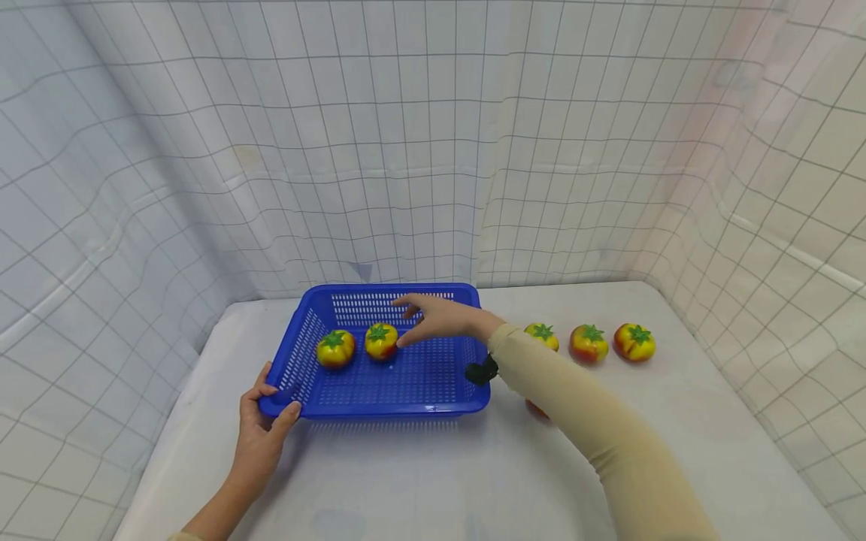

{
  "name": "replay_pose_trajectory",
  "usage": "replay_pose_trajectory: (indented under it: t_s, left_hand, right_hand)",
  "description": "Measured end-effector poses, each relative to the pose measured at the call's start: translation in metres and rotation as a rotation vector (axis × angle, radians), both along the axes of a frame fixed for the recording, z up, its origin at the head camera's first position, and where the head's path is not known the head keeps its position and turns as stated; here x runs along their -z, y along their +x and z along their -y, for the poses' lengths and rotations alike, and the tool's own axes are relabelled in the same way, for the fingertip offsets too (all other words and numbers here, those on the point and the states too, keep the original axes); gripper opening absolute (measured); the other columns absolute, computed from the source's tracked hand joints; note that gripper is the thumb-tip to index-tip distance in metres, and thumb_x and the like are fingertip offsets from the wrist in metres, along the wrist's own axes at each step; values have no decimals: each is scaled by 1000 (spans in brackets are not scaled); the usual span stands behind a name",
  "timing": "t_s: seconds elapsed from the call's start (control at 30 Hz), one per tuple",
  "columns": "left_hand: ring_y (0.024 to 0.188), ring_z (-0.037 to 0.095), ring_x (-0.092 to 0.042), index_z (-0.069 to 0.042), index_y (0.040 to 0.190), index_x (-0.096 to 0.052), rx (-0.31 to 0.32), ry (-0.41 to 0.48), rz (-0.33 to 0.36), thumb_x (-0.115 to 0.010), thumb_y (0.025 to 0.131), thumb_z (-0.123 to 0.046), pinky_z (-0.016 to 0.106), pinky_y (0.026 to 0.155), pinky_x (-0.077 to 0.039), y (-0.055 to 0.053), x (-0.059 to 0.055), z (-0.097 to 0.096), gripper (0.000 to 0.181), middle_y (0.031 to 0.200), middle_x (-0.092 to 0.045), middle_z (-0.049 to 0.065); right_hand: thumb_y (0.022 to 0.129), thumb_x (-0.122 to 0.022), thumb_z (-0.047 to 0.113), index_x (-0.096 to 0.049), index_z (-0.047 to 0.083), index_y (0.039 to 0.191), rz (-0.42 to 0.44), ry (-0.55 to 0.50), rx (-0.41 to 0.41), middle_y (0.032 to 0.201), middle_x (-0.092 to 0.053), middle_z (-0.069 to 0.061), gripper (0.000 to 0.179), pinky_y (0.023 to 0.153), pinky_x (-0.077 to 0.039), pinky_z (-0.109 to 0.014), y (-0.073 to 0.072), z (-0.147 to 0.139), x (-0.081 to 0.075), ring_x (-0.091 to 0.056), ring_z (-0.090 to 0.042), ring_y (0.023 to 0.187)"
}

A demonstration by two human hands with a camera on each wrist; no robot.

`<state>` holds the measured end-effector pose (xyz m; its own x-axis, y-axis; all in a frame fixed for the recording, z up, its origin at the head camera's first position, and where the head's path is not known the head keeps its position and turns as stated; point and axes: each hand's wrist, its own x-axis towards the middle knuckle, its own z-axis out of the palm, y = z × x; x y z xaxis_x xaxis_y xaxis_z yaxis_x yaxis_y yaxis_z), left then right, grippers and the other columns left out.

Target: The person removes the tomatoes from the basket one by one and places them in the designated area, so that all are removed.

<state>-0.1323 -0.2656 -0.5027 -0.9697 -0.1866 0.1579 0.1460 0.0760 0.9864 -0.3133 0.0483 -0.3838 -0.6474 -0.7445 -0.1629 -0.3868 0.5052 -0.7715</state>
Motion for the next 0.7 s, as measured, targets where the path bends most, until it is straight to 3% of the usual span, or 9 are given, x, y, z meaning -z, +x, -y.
replay_pose_trajectory:
  t_s: [0.2, 0.47, 0.7]
  left_hand:
    - [152, 44, -9, -17, 129, -26, 1, -1, 6, -56, 105, -6, 8, 95, -43, 0, -1, 0, 40, 172, -1, -4]
    - [152, 43, -9, -17, 129, -26, 5, 8, 7, -56, 105, -5, 9, 95, -43, 0, -1, 0, 40, 172, -1, -5]
    - [151, 43, -9, -17, 128, -26, 12, 12, 6, -55, 105, -5, 9, 95, -43, 0, -1, 0, 39, 172, 0, -5]
  right_hand:
    - [90, -79, 33, -40, 18, 155, 31, 2, 8, 151, -47, -17, 77, 103, -50, -41, -3, 10, 3, -53, -28, 128]
    - [91, -79, 25, -38, 11, 156, 101, -31, 24, 150, -46, -20, 77, 88, -57, -30, -7, 22, 9, -60, -23, 116]
    - [91, -79, 23, -35, 8, 157, 143, -25, 61, 149, -45, -21, 80, 95, -56, -41, -14, 30, 18, -57, -28, 121]
